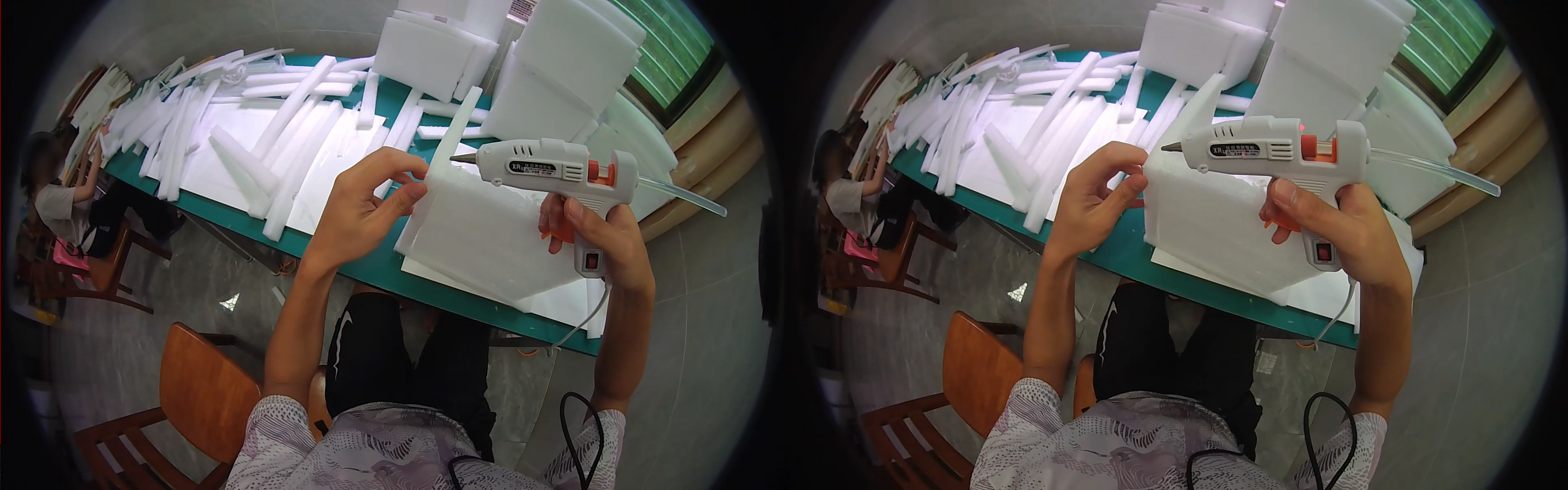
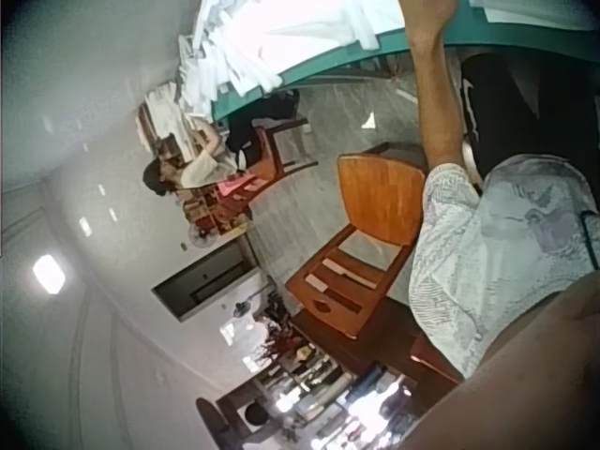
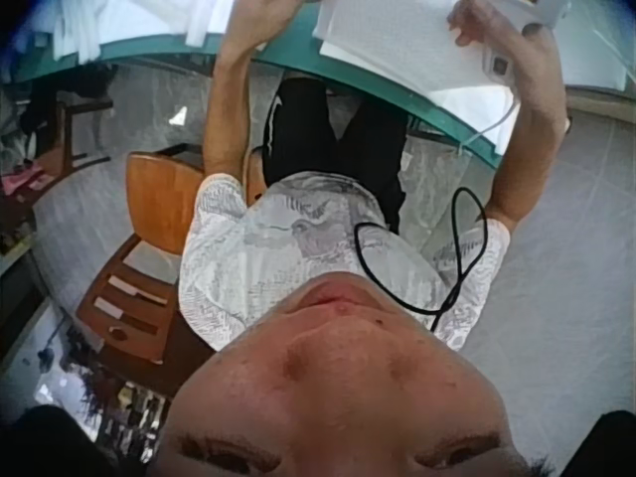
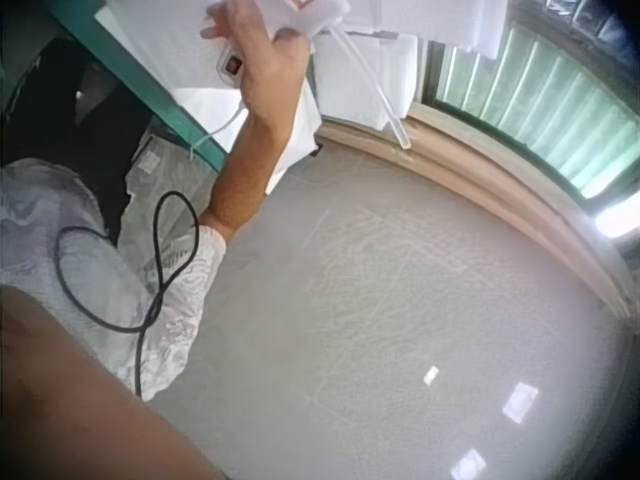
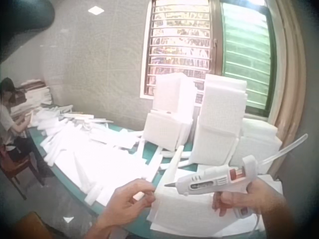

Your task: Assemble foam panels into a box structure using a hot glue gun.

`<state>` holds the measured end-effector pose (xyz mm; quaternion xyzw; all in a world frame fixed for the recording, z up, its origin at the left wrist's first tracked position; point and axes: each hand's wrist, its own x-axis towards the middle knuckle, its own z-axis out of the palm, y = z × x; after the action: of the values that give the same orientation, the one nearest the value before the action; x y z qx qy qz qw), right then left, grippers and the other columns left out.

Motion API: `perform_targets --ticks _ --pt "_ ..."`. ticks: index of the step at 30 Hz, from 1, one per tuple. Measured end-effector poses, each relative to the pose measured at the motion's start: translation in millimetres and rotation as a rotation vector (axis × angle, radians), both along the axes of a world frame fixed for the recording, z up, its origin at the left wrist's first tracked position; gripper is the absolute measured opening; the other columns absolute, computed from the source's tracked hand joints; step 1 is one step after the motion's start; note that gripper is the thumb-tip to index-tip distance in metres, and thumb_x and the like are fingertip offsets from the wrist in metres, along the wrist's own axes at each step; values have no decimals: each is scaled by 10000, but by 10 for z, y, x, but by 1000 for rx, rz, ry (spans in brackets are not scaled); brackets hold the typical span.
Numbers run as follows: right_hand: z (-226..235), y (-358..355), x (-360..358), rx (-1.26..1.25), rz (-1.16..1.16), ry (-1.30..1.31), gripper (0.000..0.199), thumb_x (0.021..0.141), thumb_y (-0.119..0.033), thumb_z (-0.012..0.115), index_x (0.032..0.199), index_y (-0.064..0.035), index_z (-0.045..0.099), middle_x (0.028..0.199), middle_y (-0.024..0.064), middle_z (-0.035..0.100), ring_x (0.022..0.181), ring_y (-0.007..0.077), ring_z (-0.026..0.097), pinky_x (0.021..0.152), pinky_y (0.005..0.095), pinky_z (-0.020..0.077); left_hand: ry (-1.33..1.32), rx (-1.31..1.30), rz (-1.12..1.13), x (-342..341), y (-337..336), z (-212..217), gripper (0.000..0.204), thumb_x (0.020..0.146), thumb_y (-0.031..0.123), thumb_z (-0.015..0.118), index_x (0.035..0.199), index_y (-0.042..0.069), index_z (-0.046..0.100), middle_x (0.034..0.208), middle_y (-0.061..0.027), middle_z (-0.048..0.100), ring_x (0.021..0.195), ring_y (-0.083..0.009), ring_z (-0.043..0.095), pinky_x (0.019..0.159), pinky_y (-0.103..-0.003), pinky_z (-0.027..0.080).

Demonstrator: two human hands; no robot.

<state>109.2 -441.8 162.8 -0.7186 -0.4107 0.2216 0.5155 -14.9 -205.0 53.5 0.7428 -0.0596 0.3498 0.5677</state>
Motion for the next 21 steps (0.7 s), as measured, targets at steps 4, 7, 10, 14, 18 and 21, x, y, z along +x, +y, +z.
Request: perform_targets --ticks 4,7,10,14,18,21 --pt "-18 -11 14 5 -2 3 414 856 -392 653 972 4 617 765 86 600 782 198 618 602 311 523 -2 -5 8 -5 -10 9 196 911 170 661 1062 46 662 1006 -83 646 886 -161 630 633 -267 602" --pt "-19 -17 31 -2 11 -8 425 857 -392 653 994 8 615 769 87 600 779 198 617 596 313 523 17 13 -13 -14 1 18 192 920 126 644 1085 29 631 1012 -57 608 912 -123 598 660 -254 607" --pt "17 -27 34 -16 23 12 448 852 -411 667 1021 2 629 806 89 632 789 183 626 670 308 519 36 30 -34 -17 12 23 195 929 82 627 1108 11 600 1018 -32 572 933 -87 567 683 -239 609" --pt "8 -27 45 -13 24 34 464 845 -427 681 1035 -5 645 841 90 665 804 172 638 741 306 519 36 9 -43 -21 19 7 199 926 78 629 1110 9 598 1030 -33 569 938 -92 568 695 -244 612" --pt "9 -33 40 -10 15 39 465 847 -424 681 1039 -2 643 842 93 663 801 172 638 738 306 522 33 2 -53 -13 18 0 206 925 74 629 1117 9 594 1044 -34 565 946 -95 568 713 -251 615" --pt "3 -42 49 -18 12 34 464 851 -415 679 1046 4 639 844 99 662 796 170 637 728 306 523 44 6 -47 -14 20 -12 212 925 71 627 1124 9 591 1053 -36 563 952 -97 567 726 -258 617"
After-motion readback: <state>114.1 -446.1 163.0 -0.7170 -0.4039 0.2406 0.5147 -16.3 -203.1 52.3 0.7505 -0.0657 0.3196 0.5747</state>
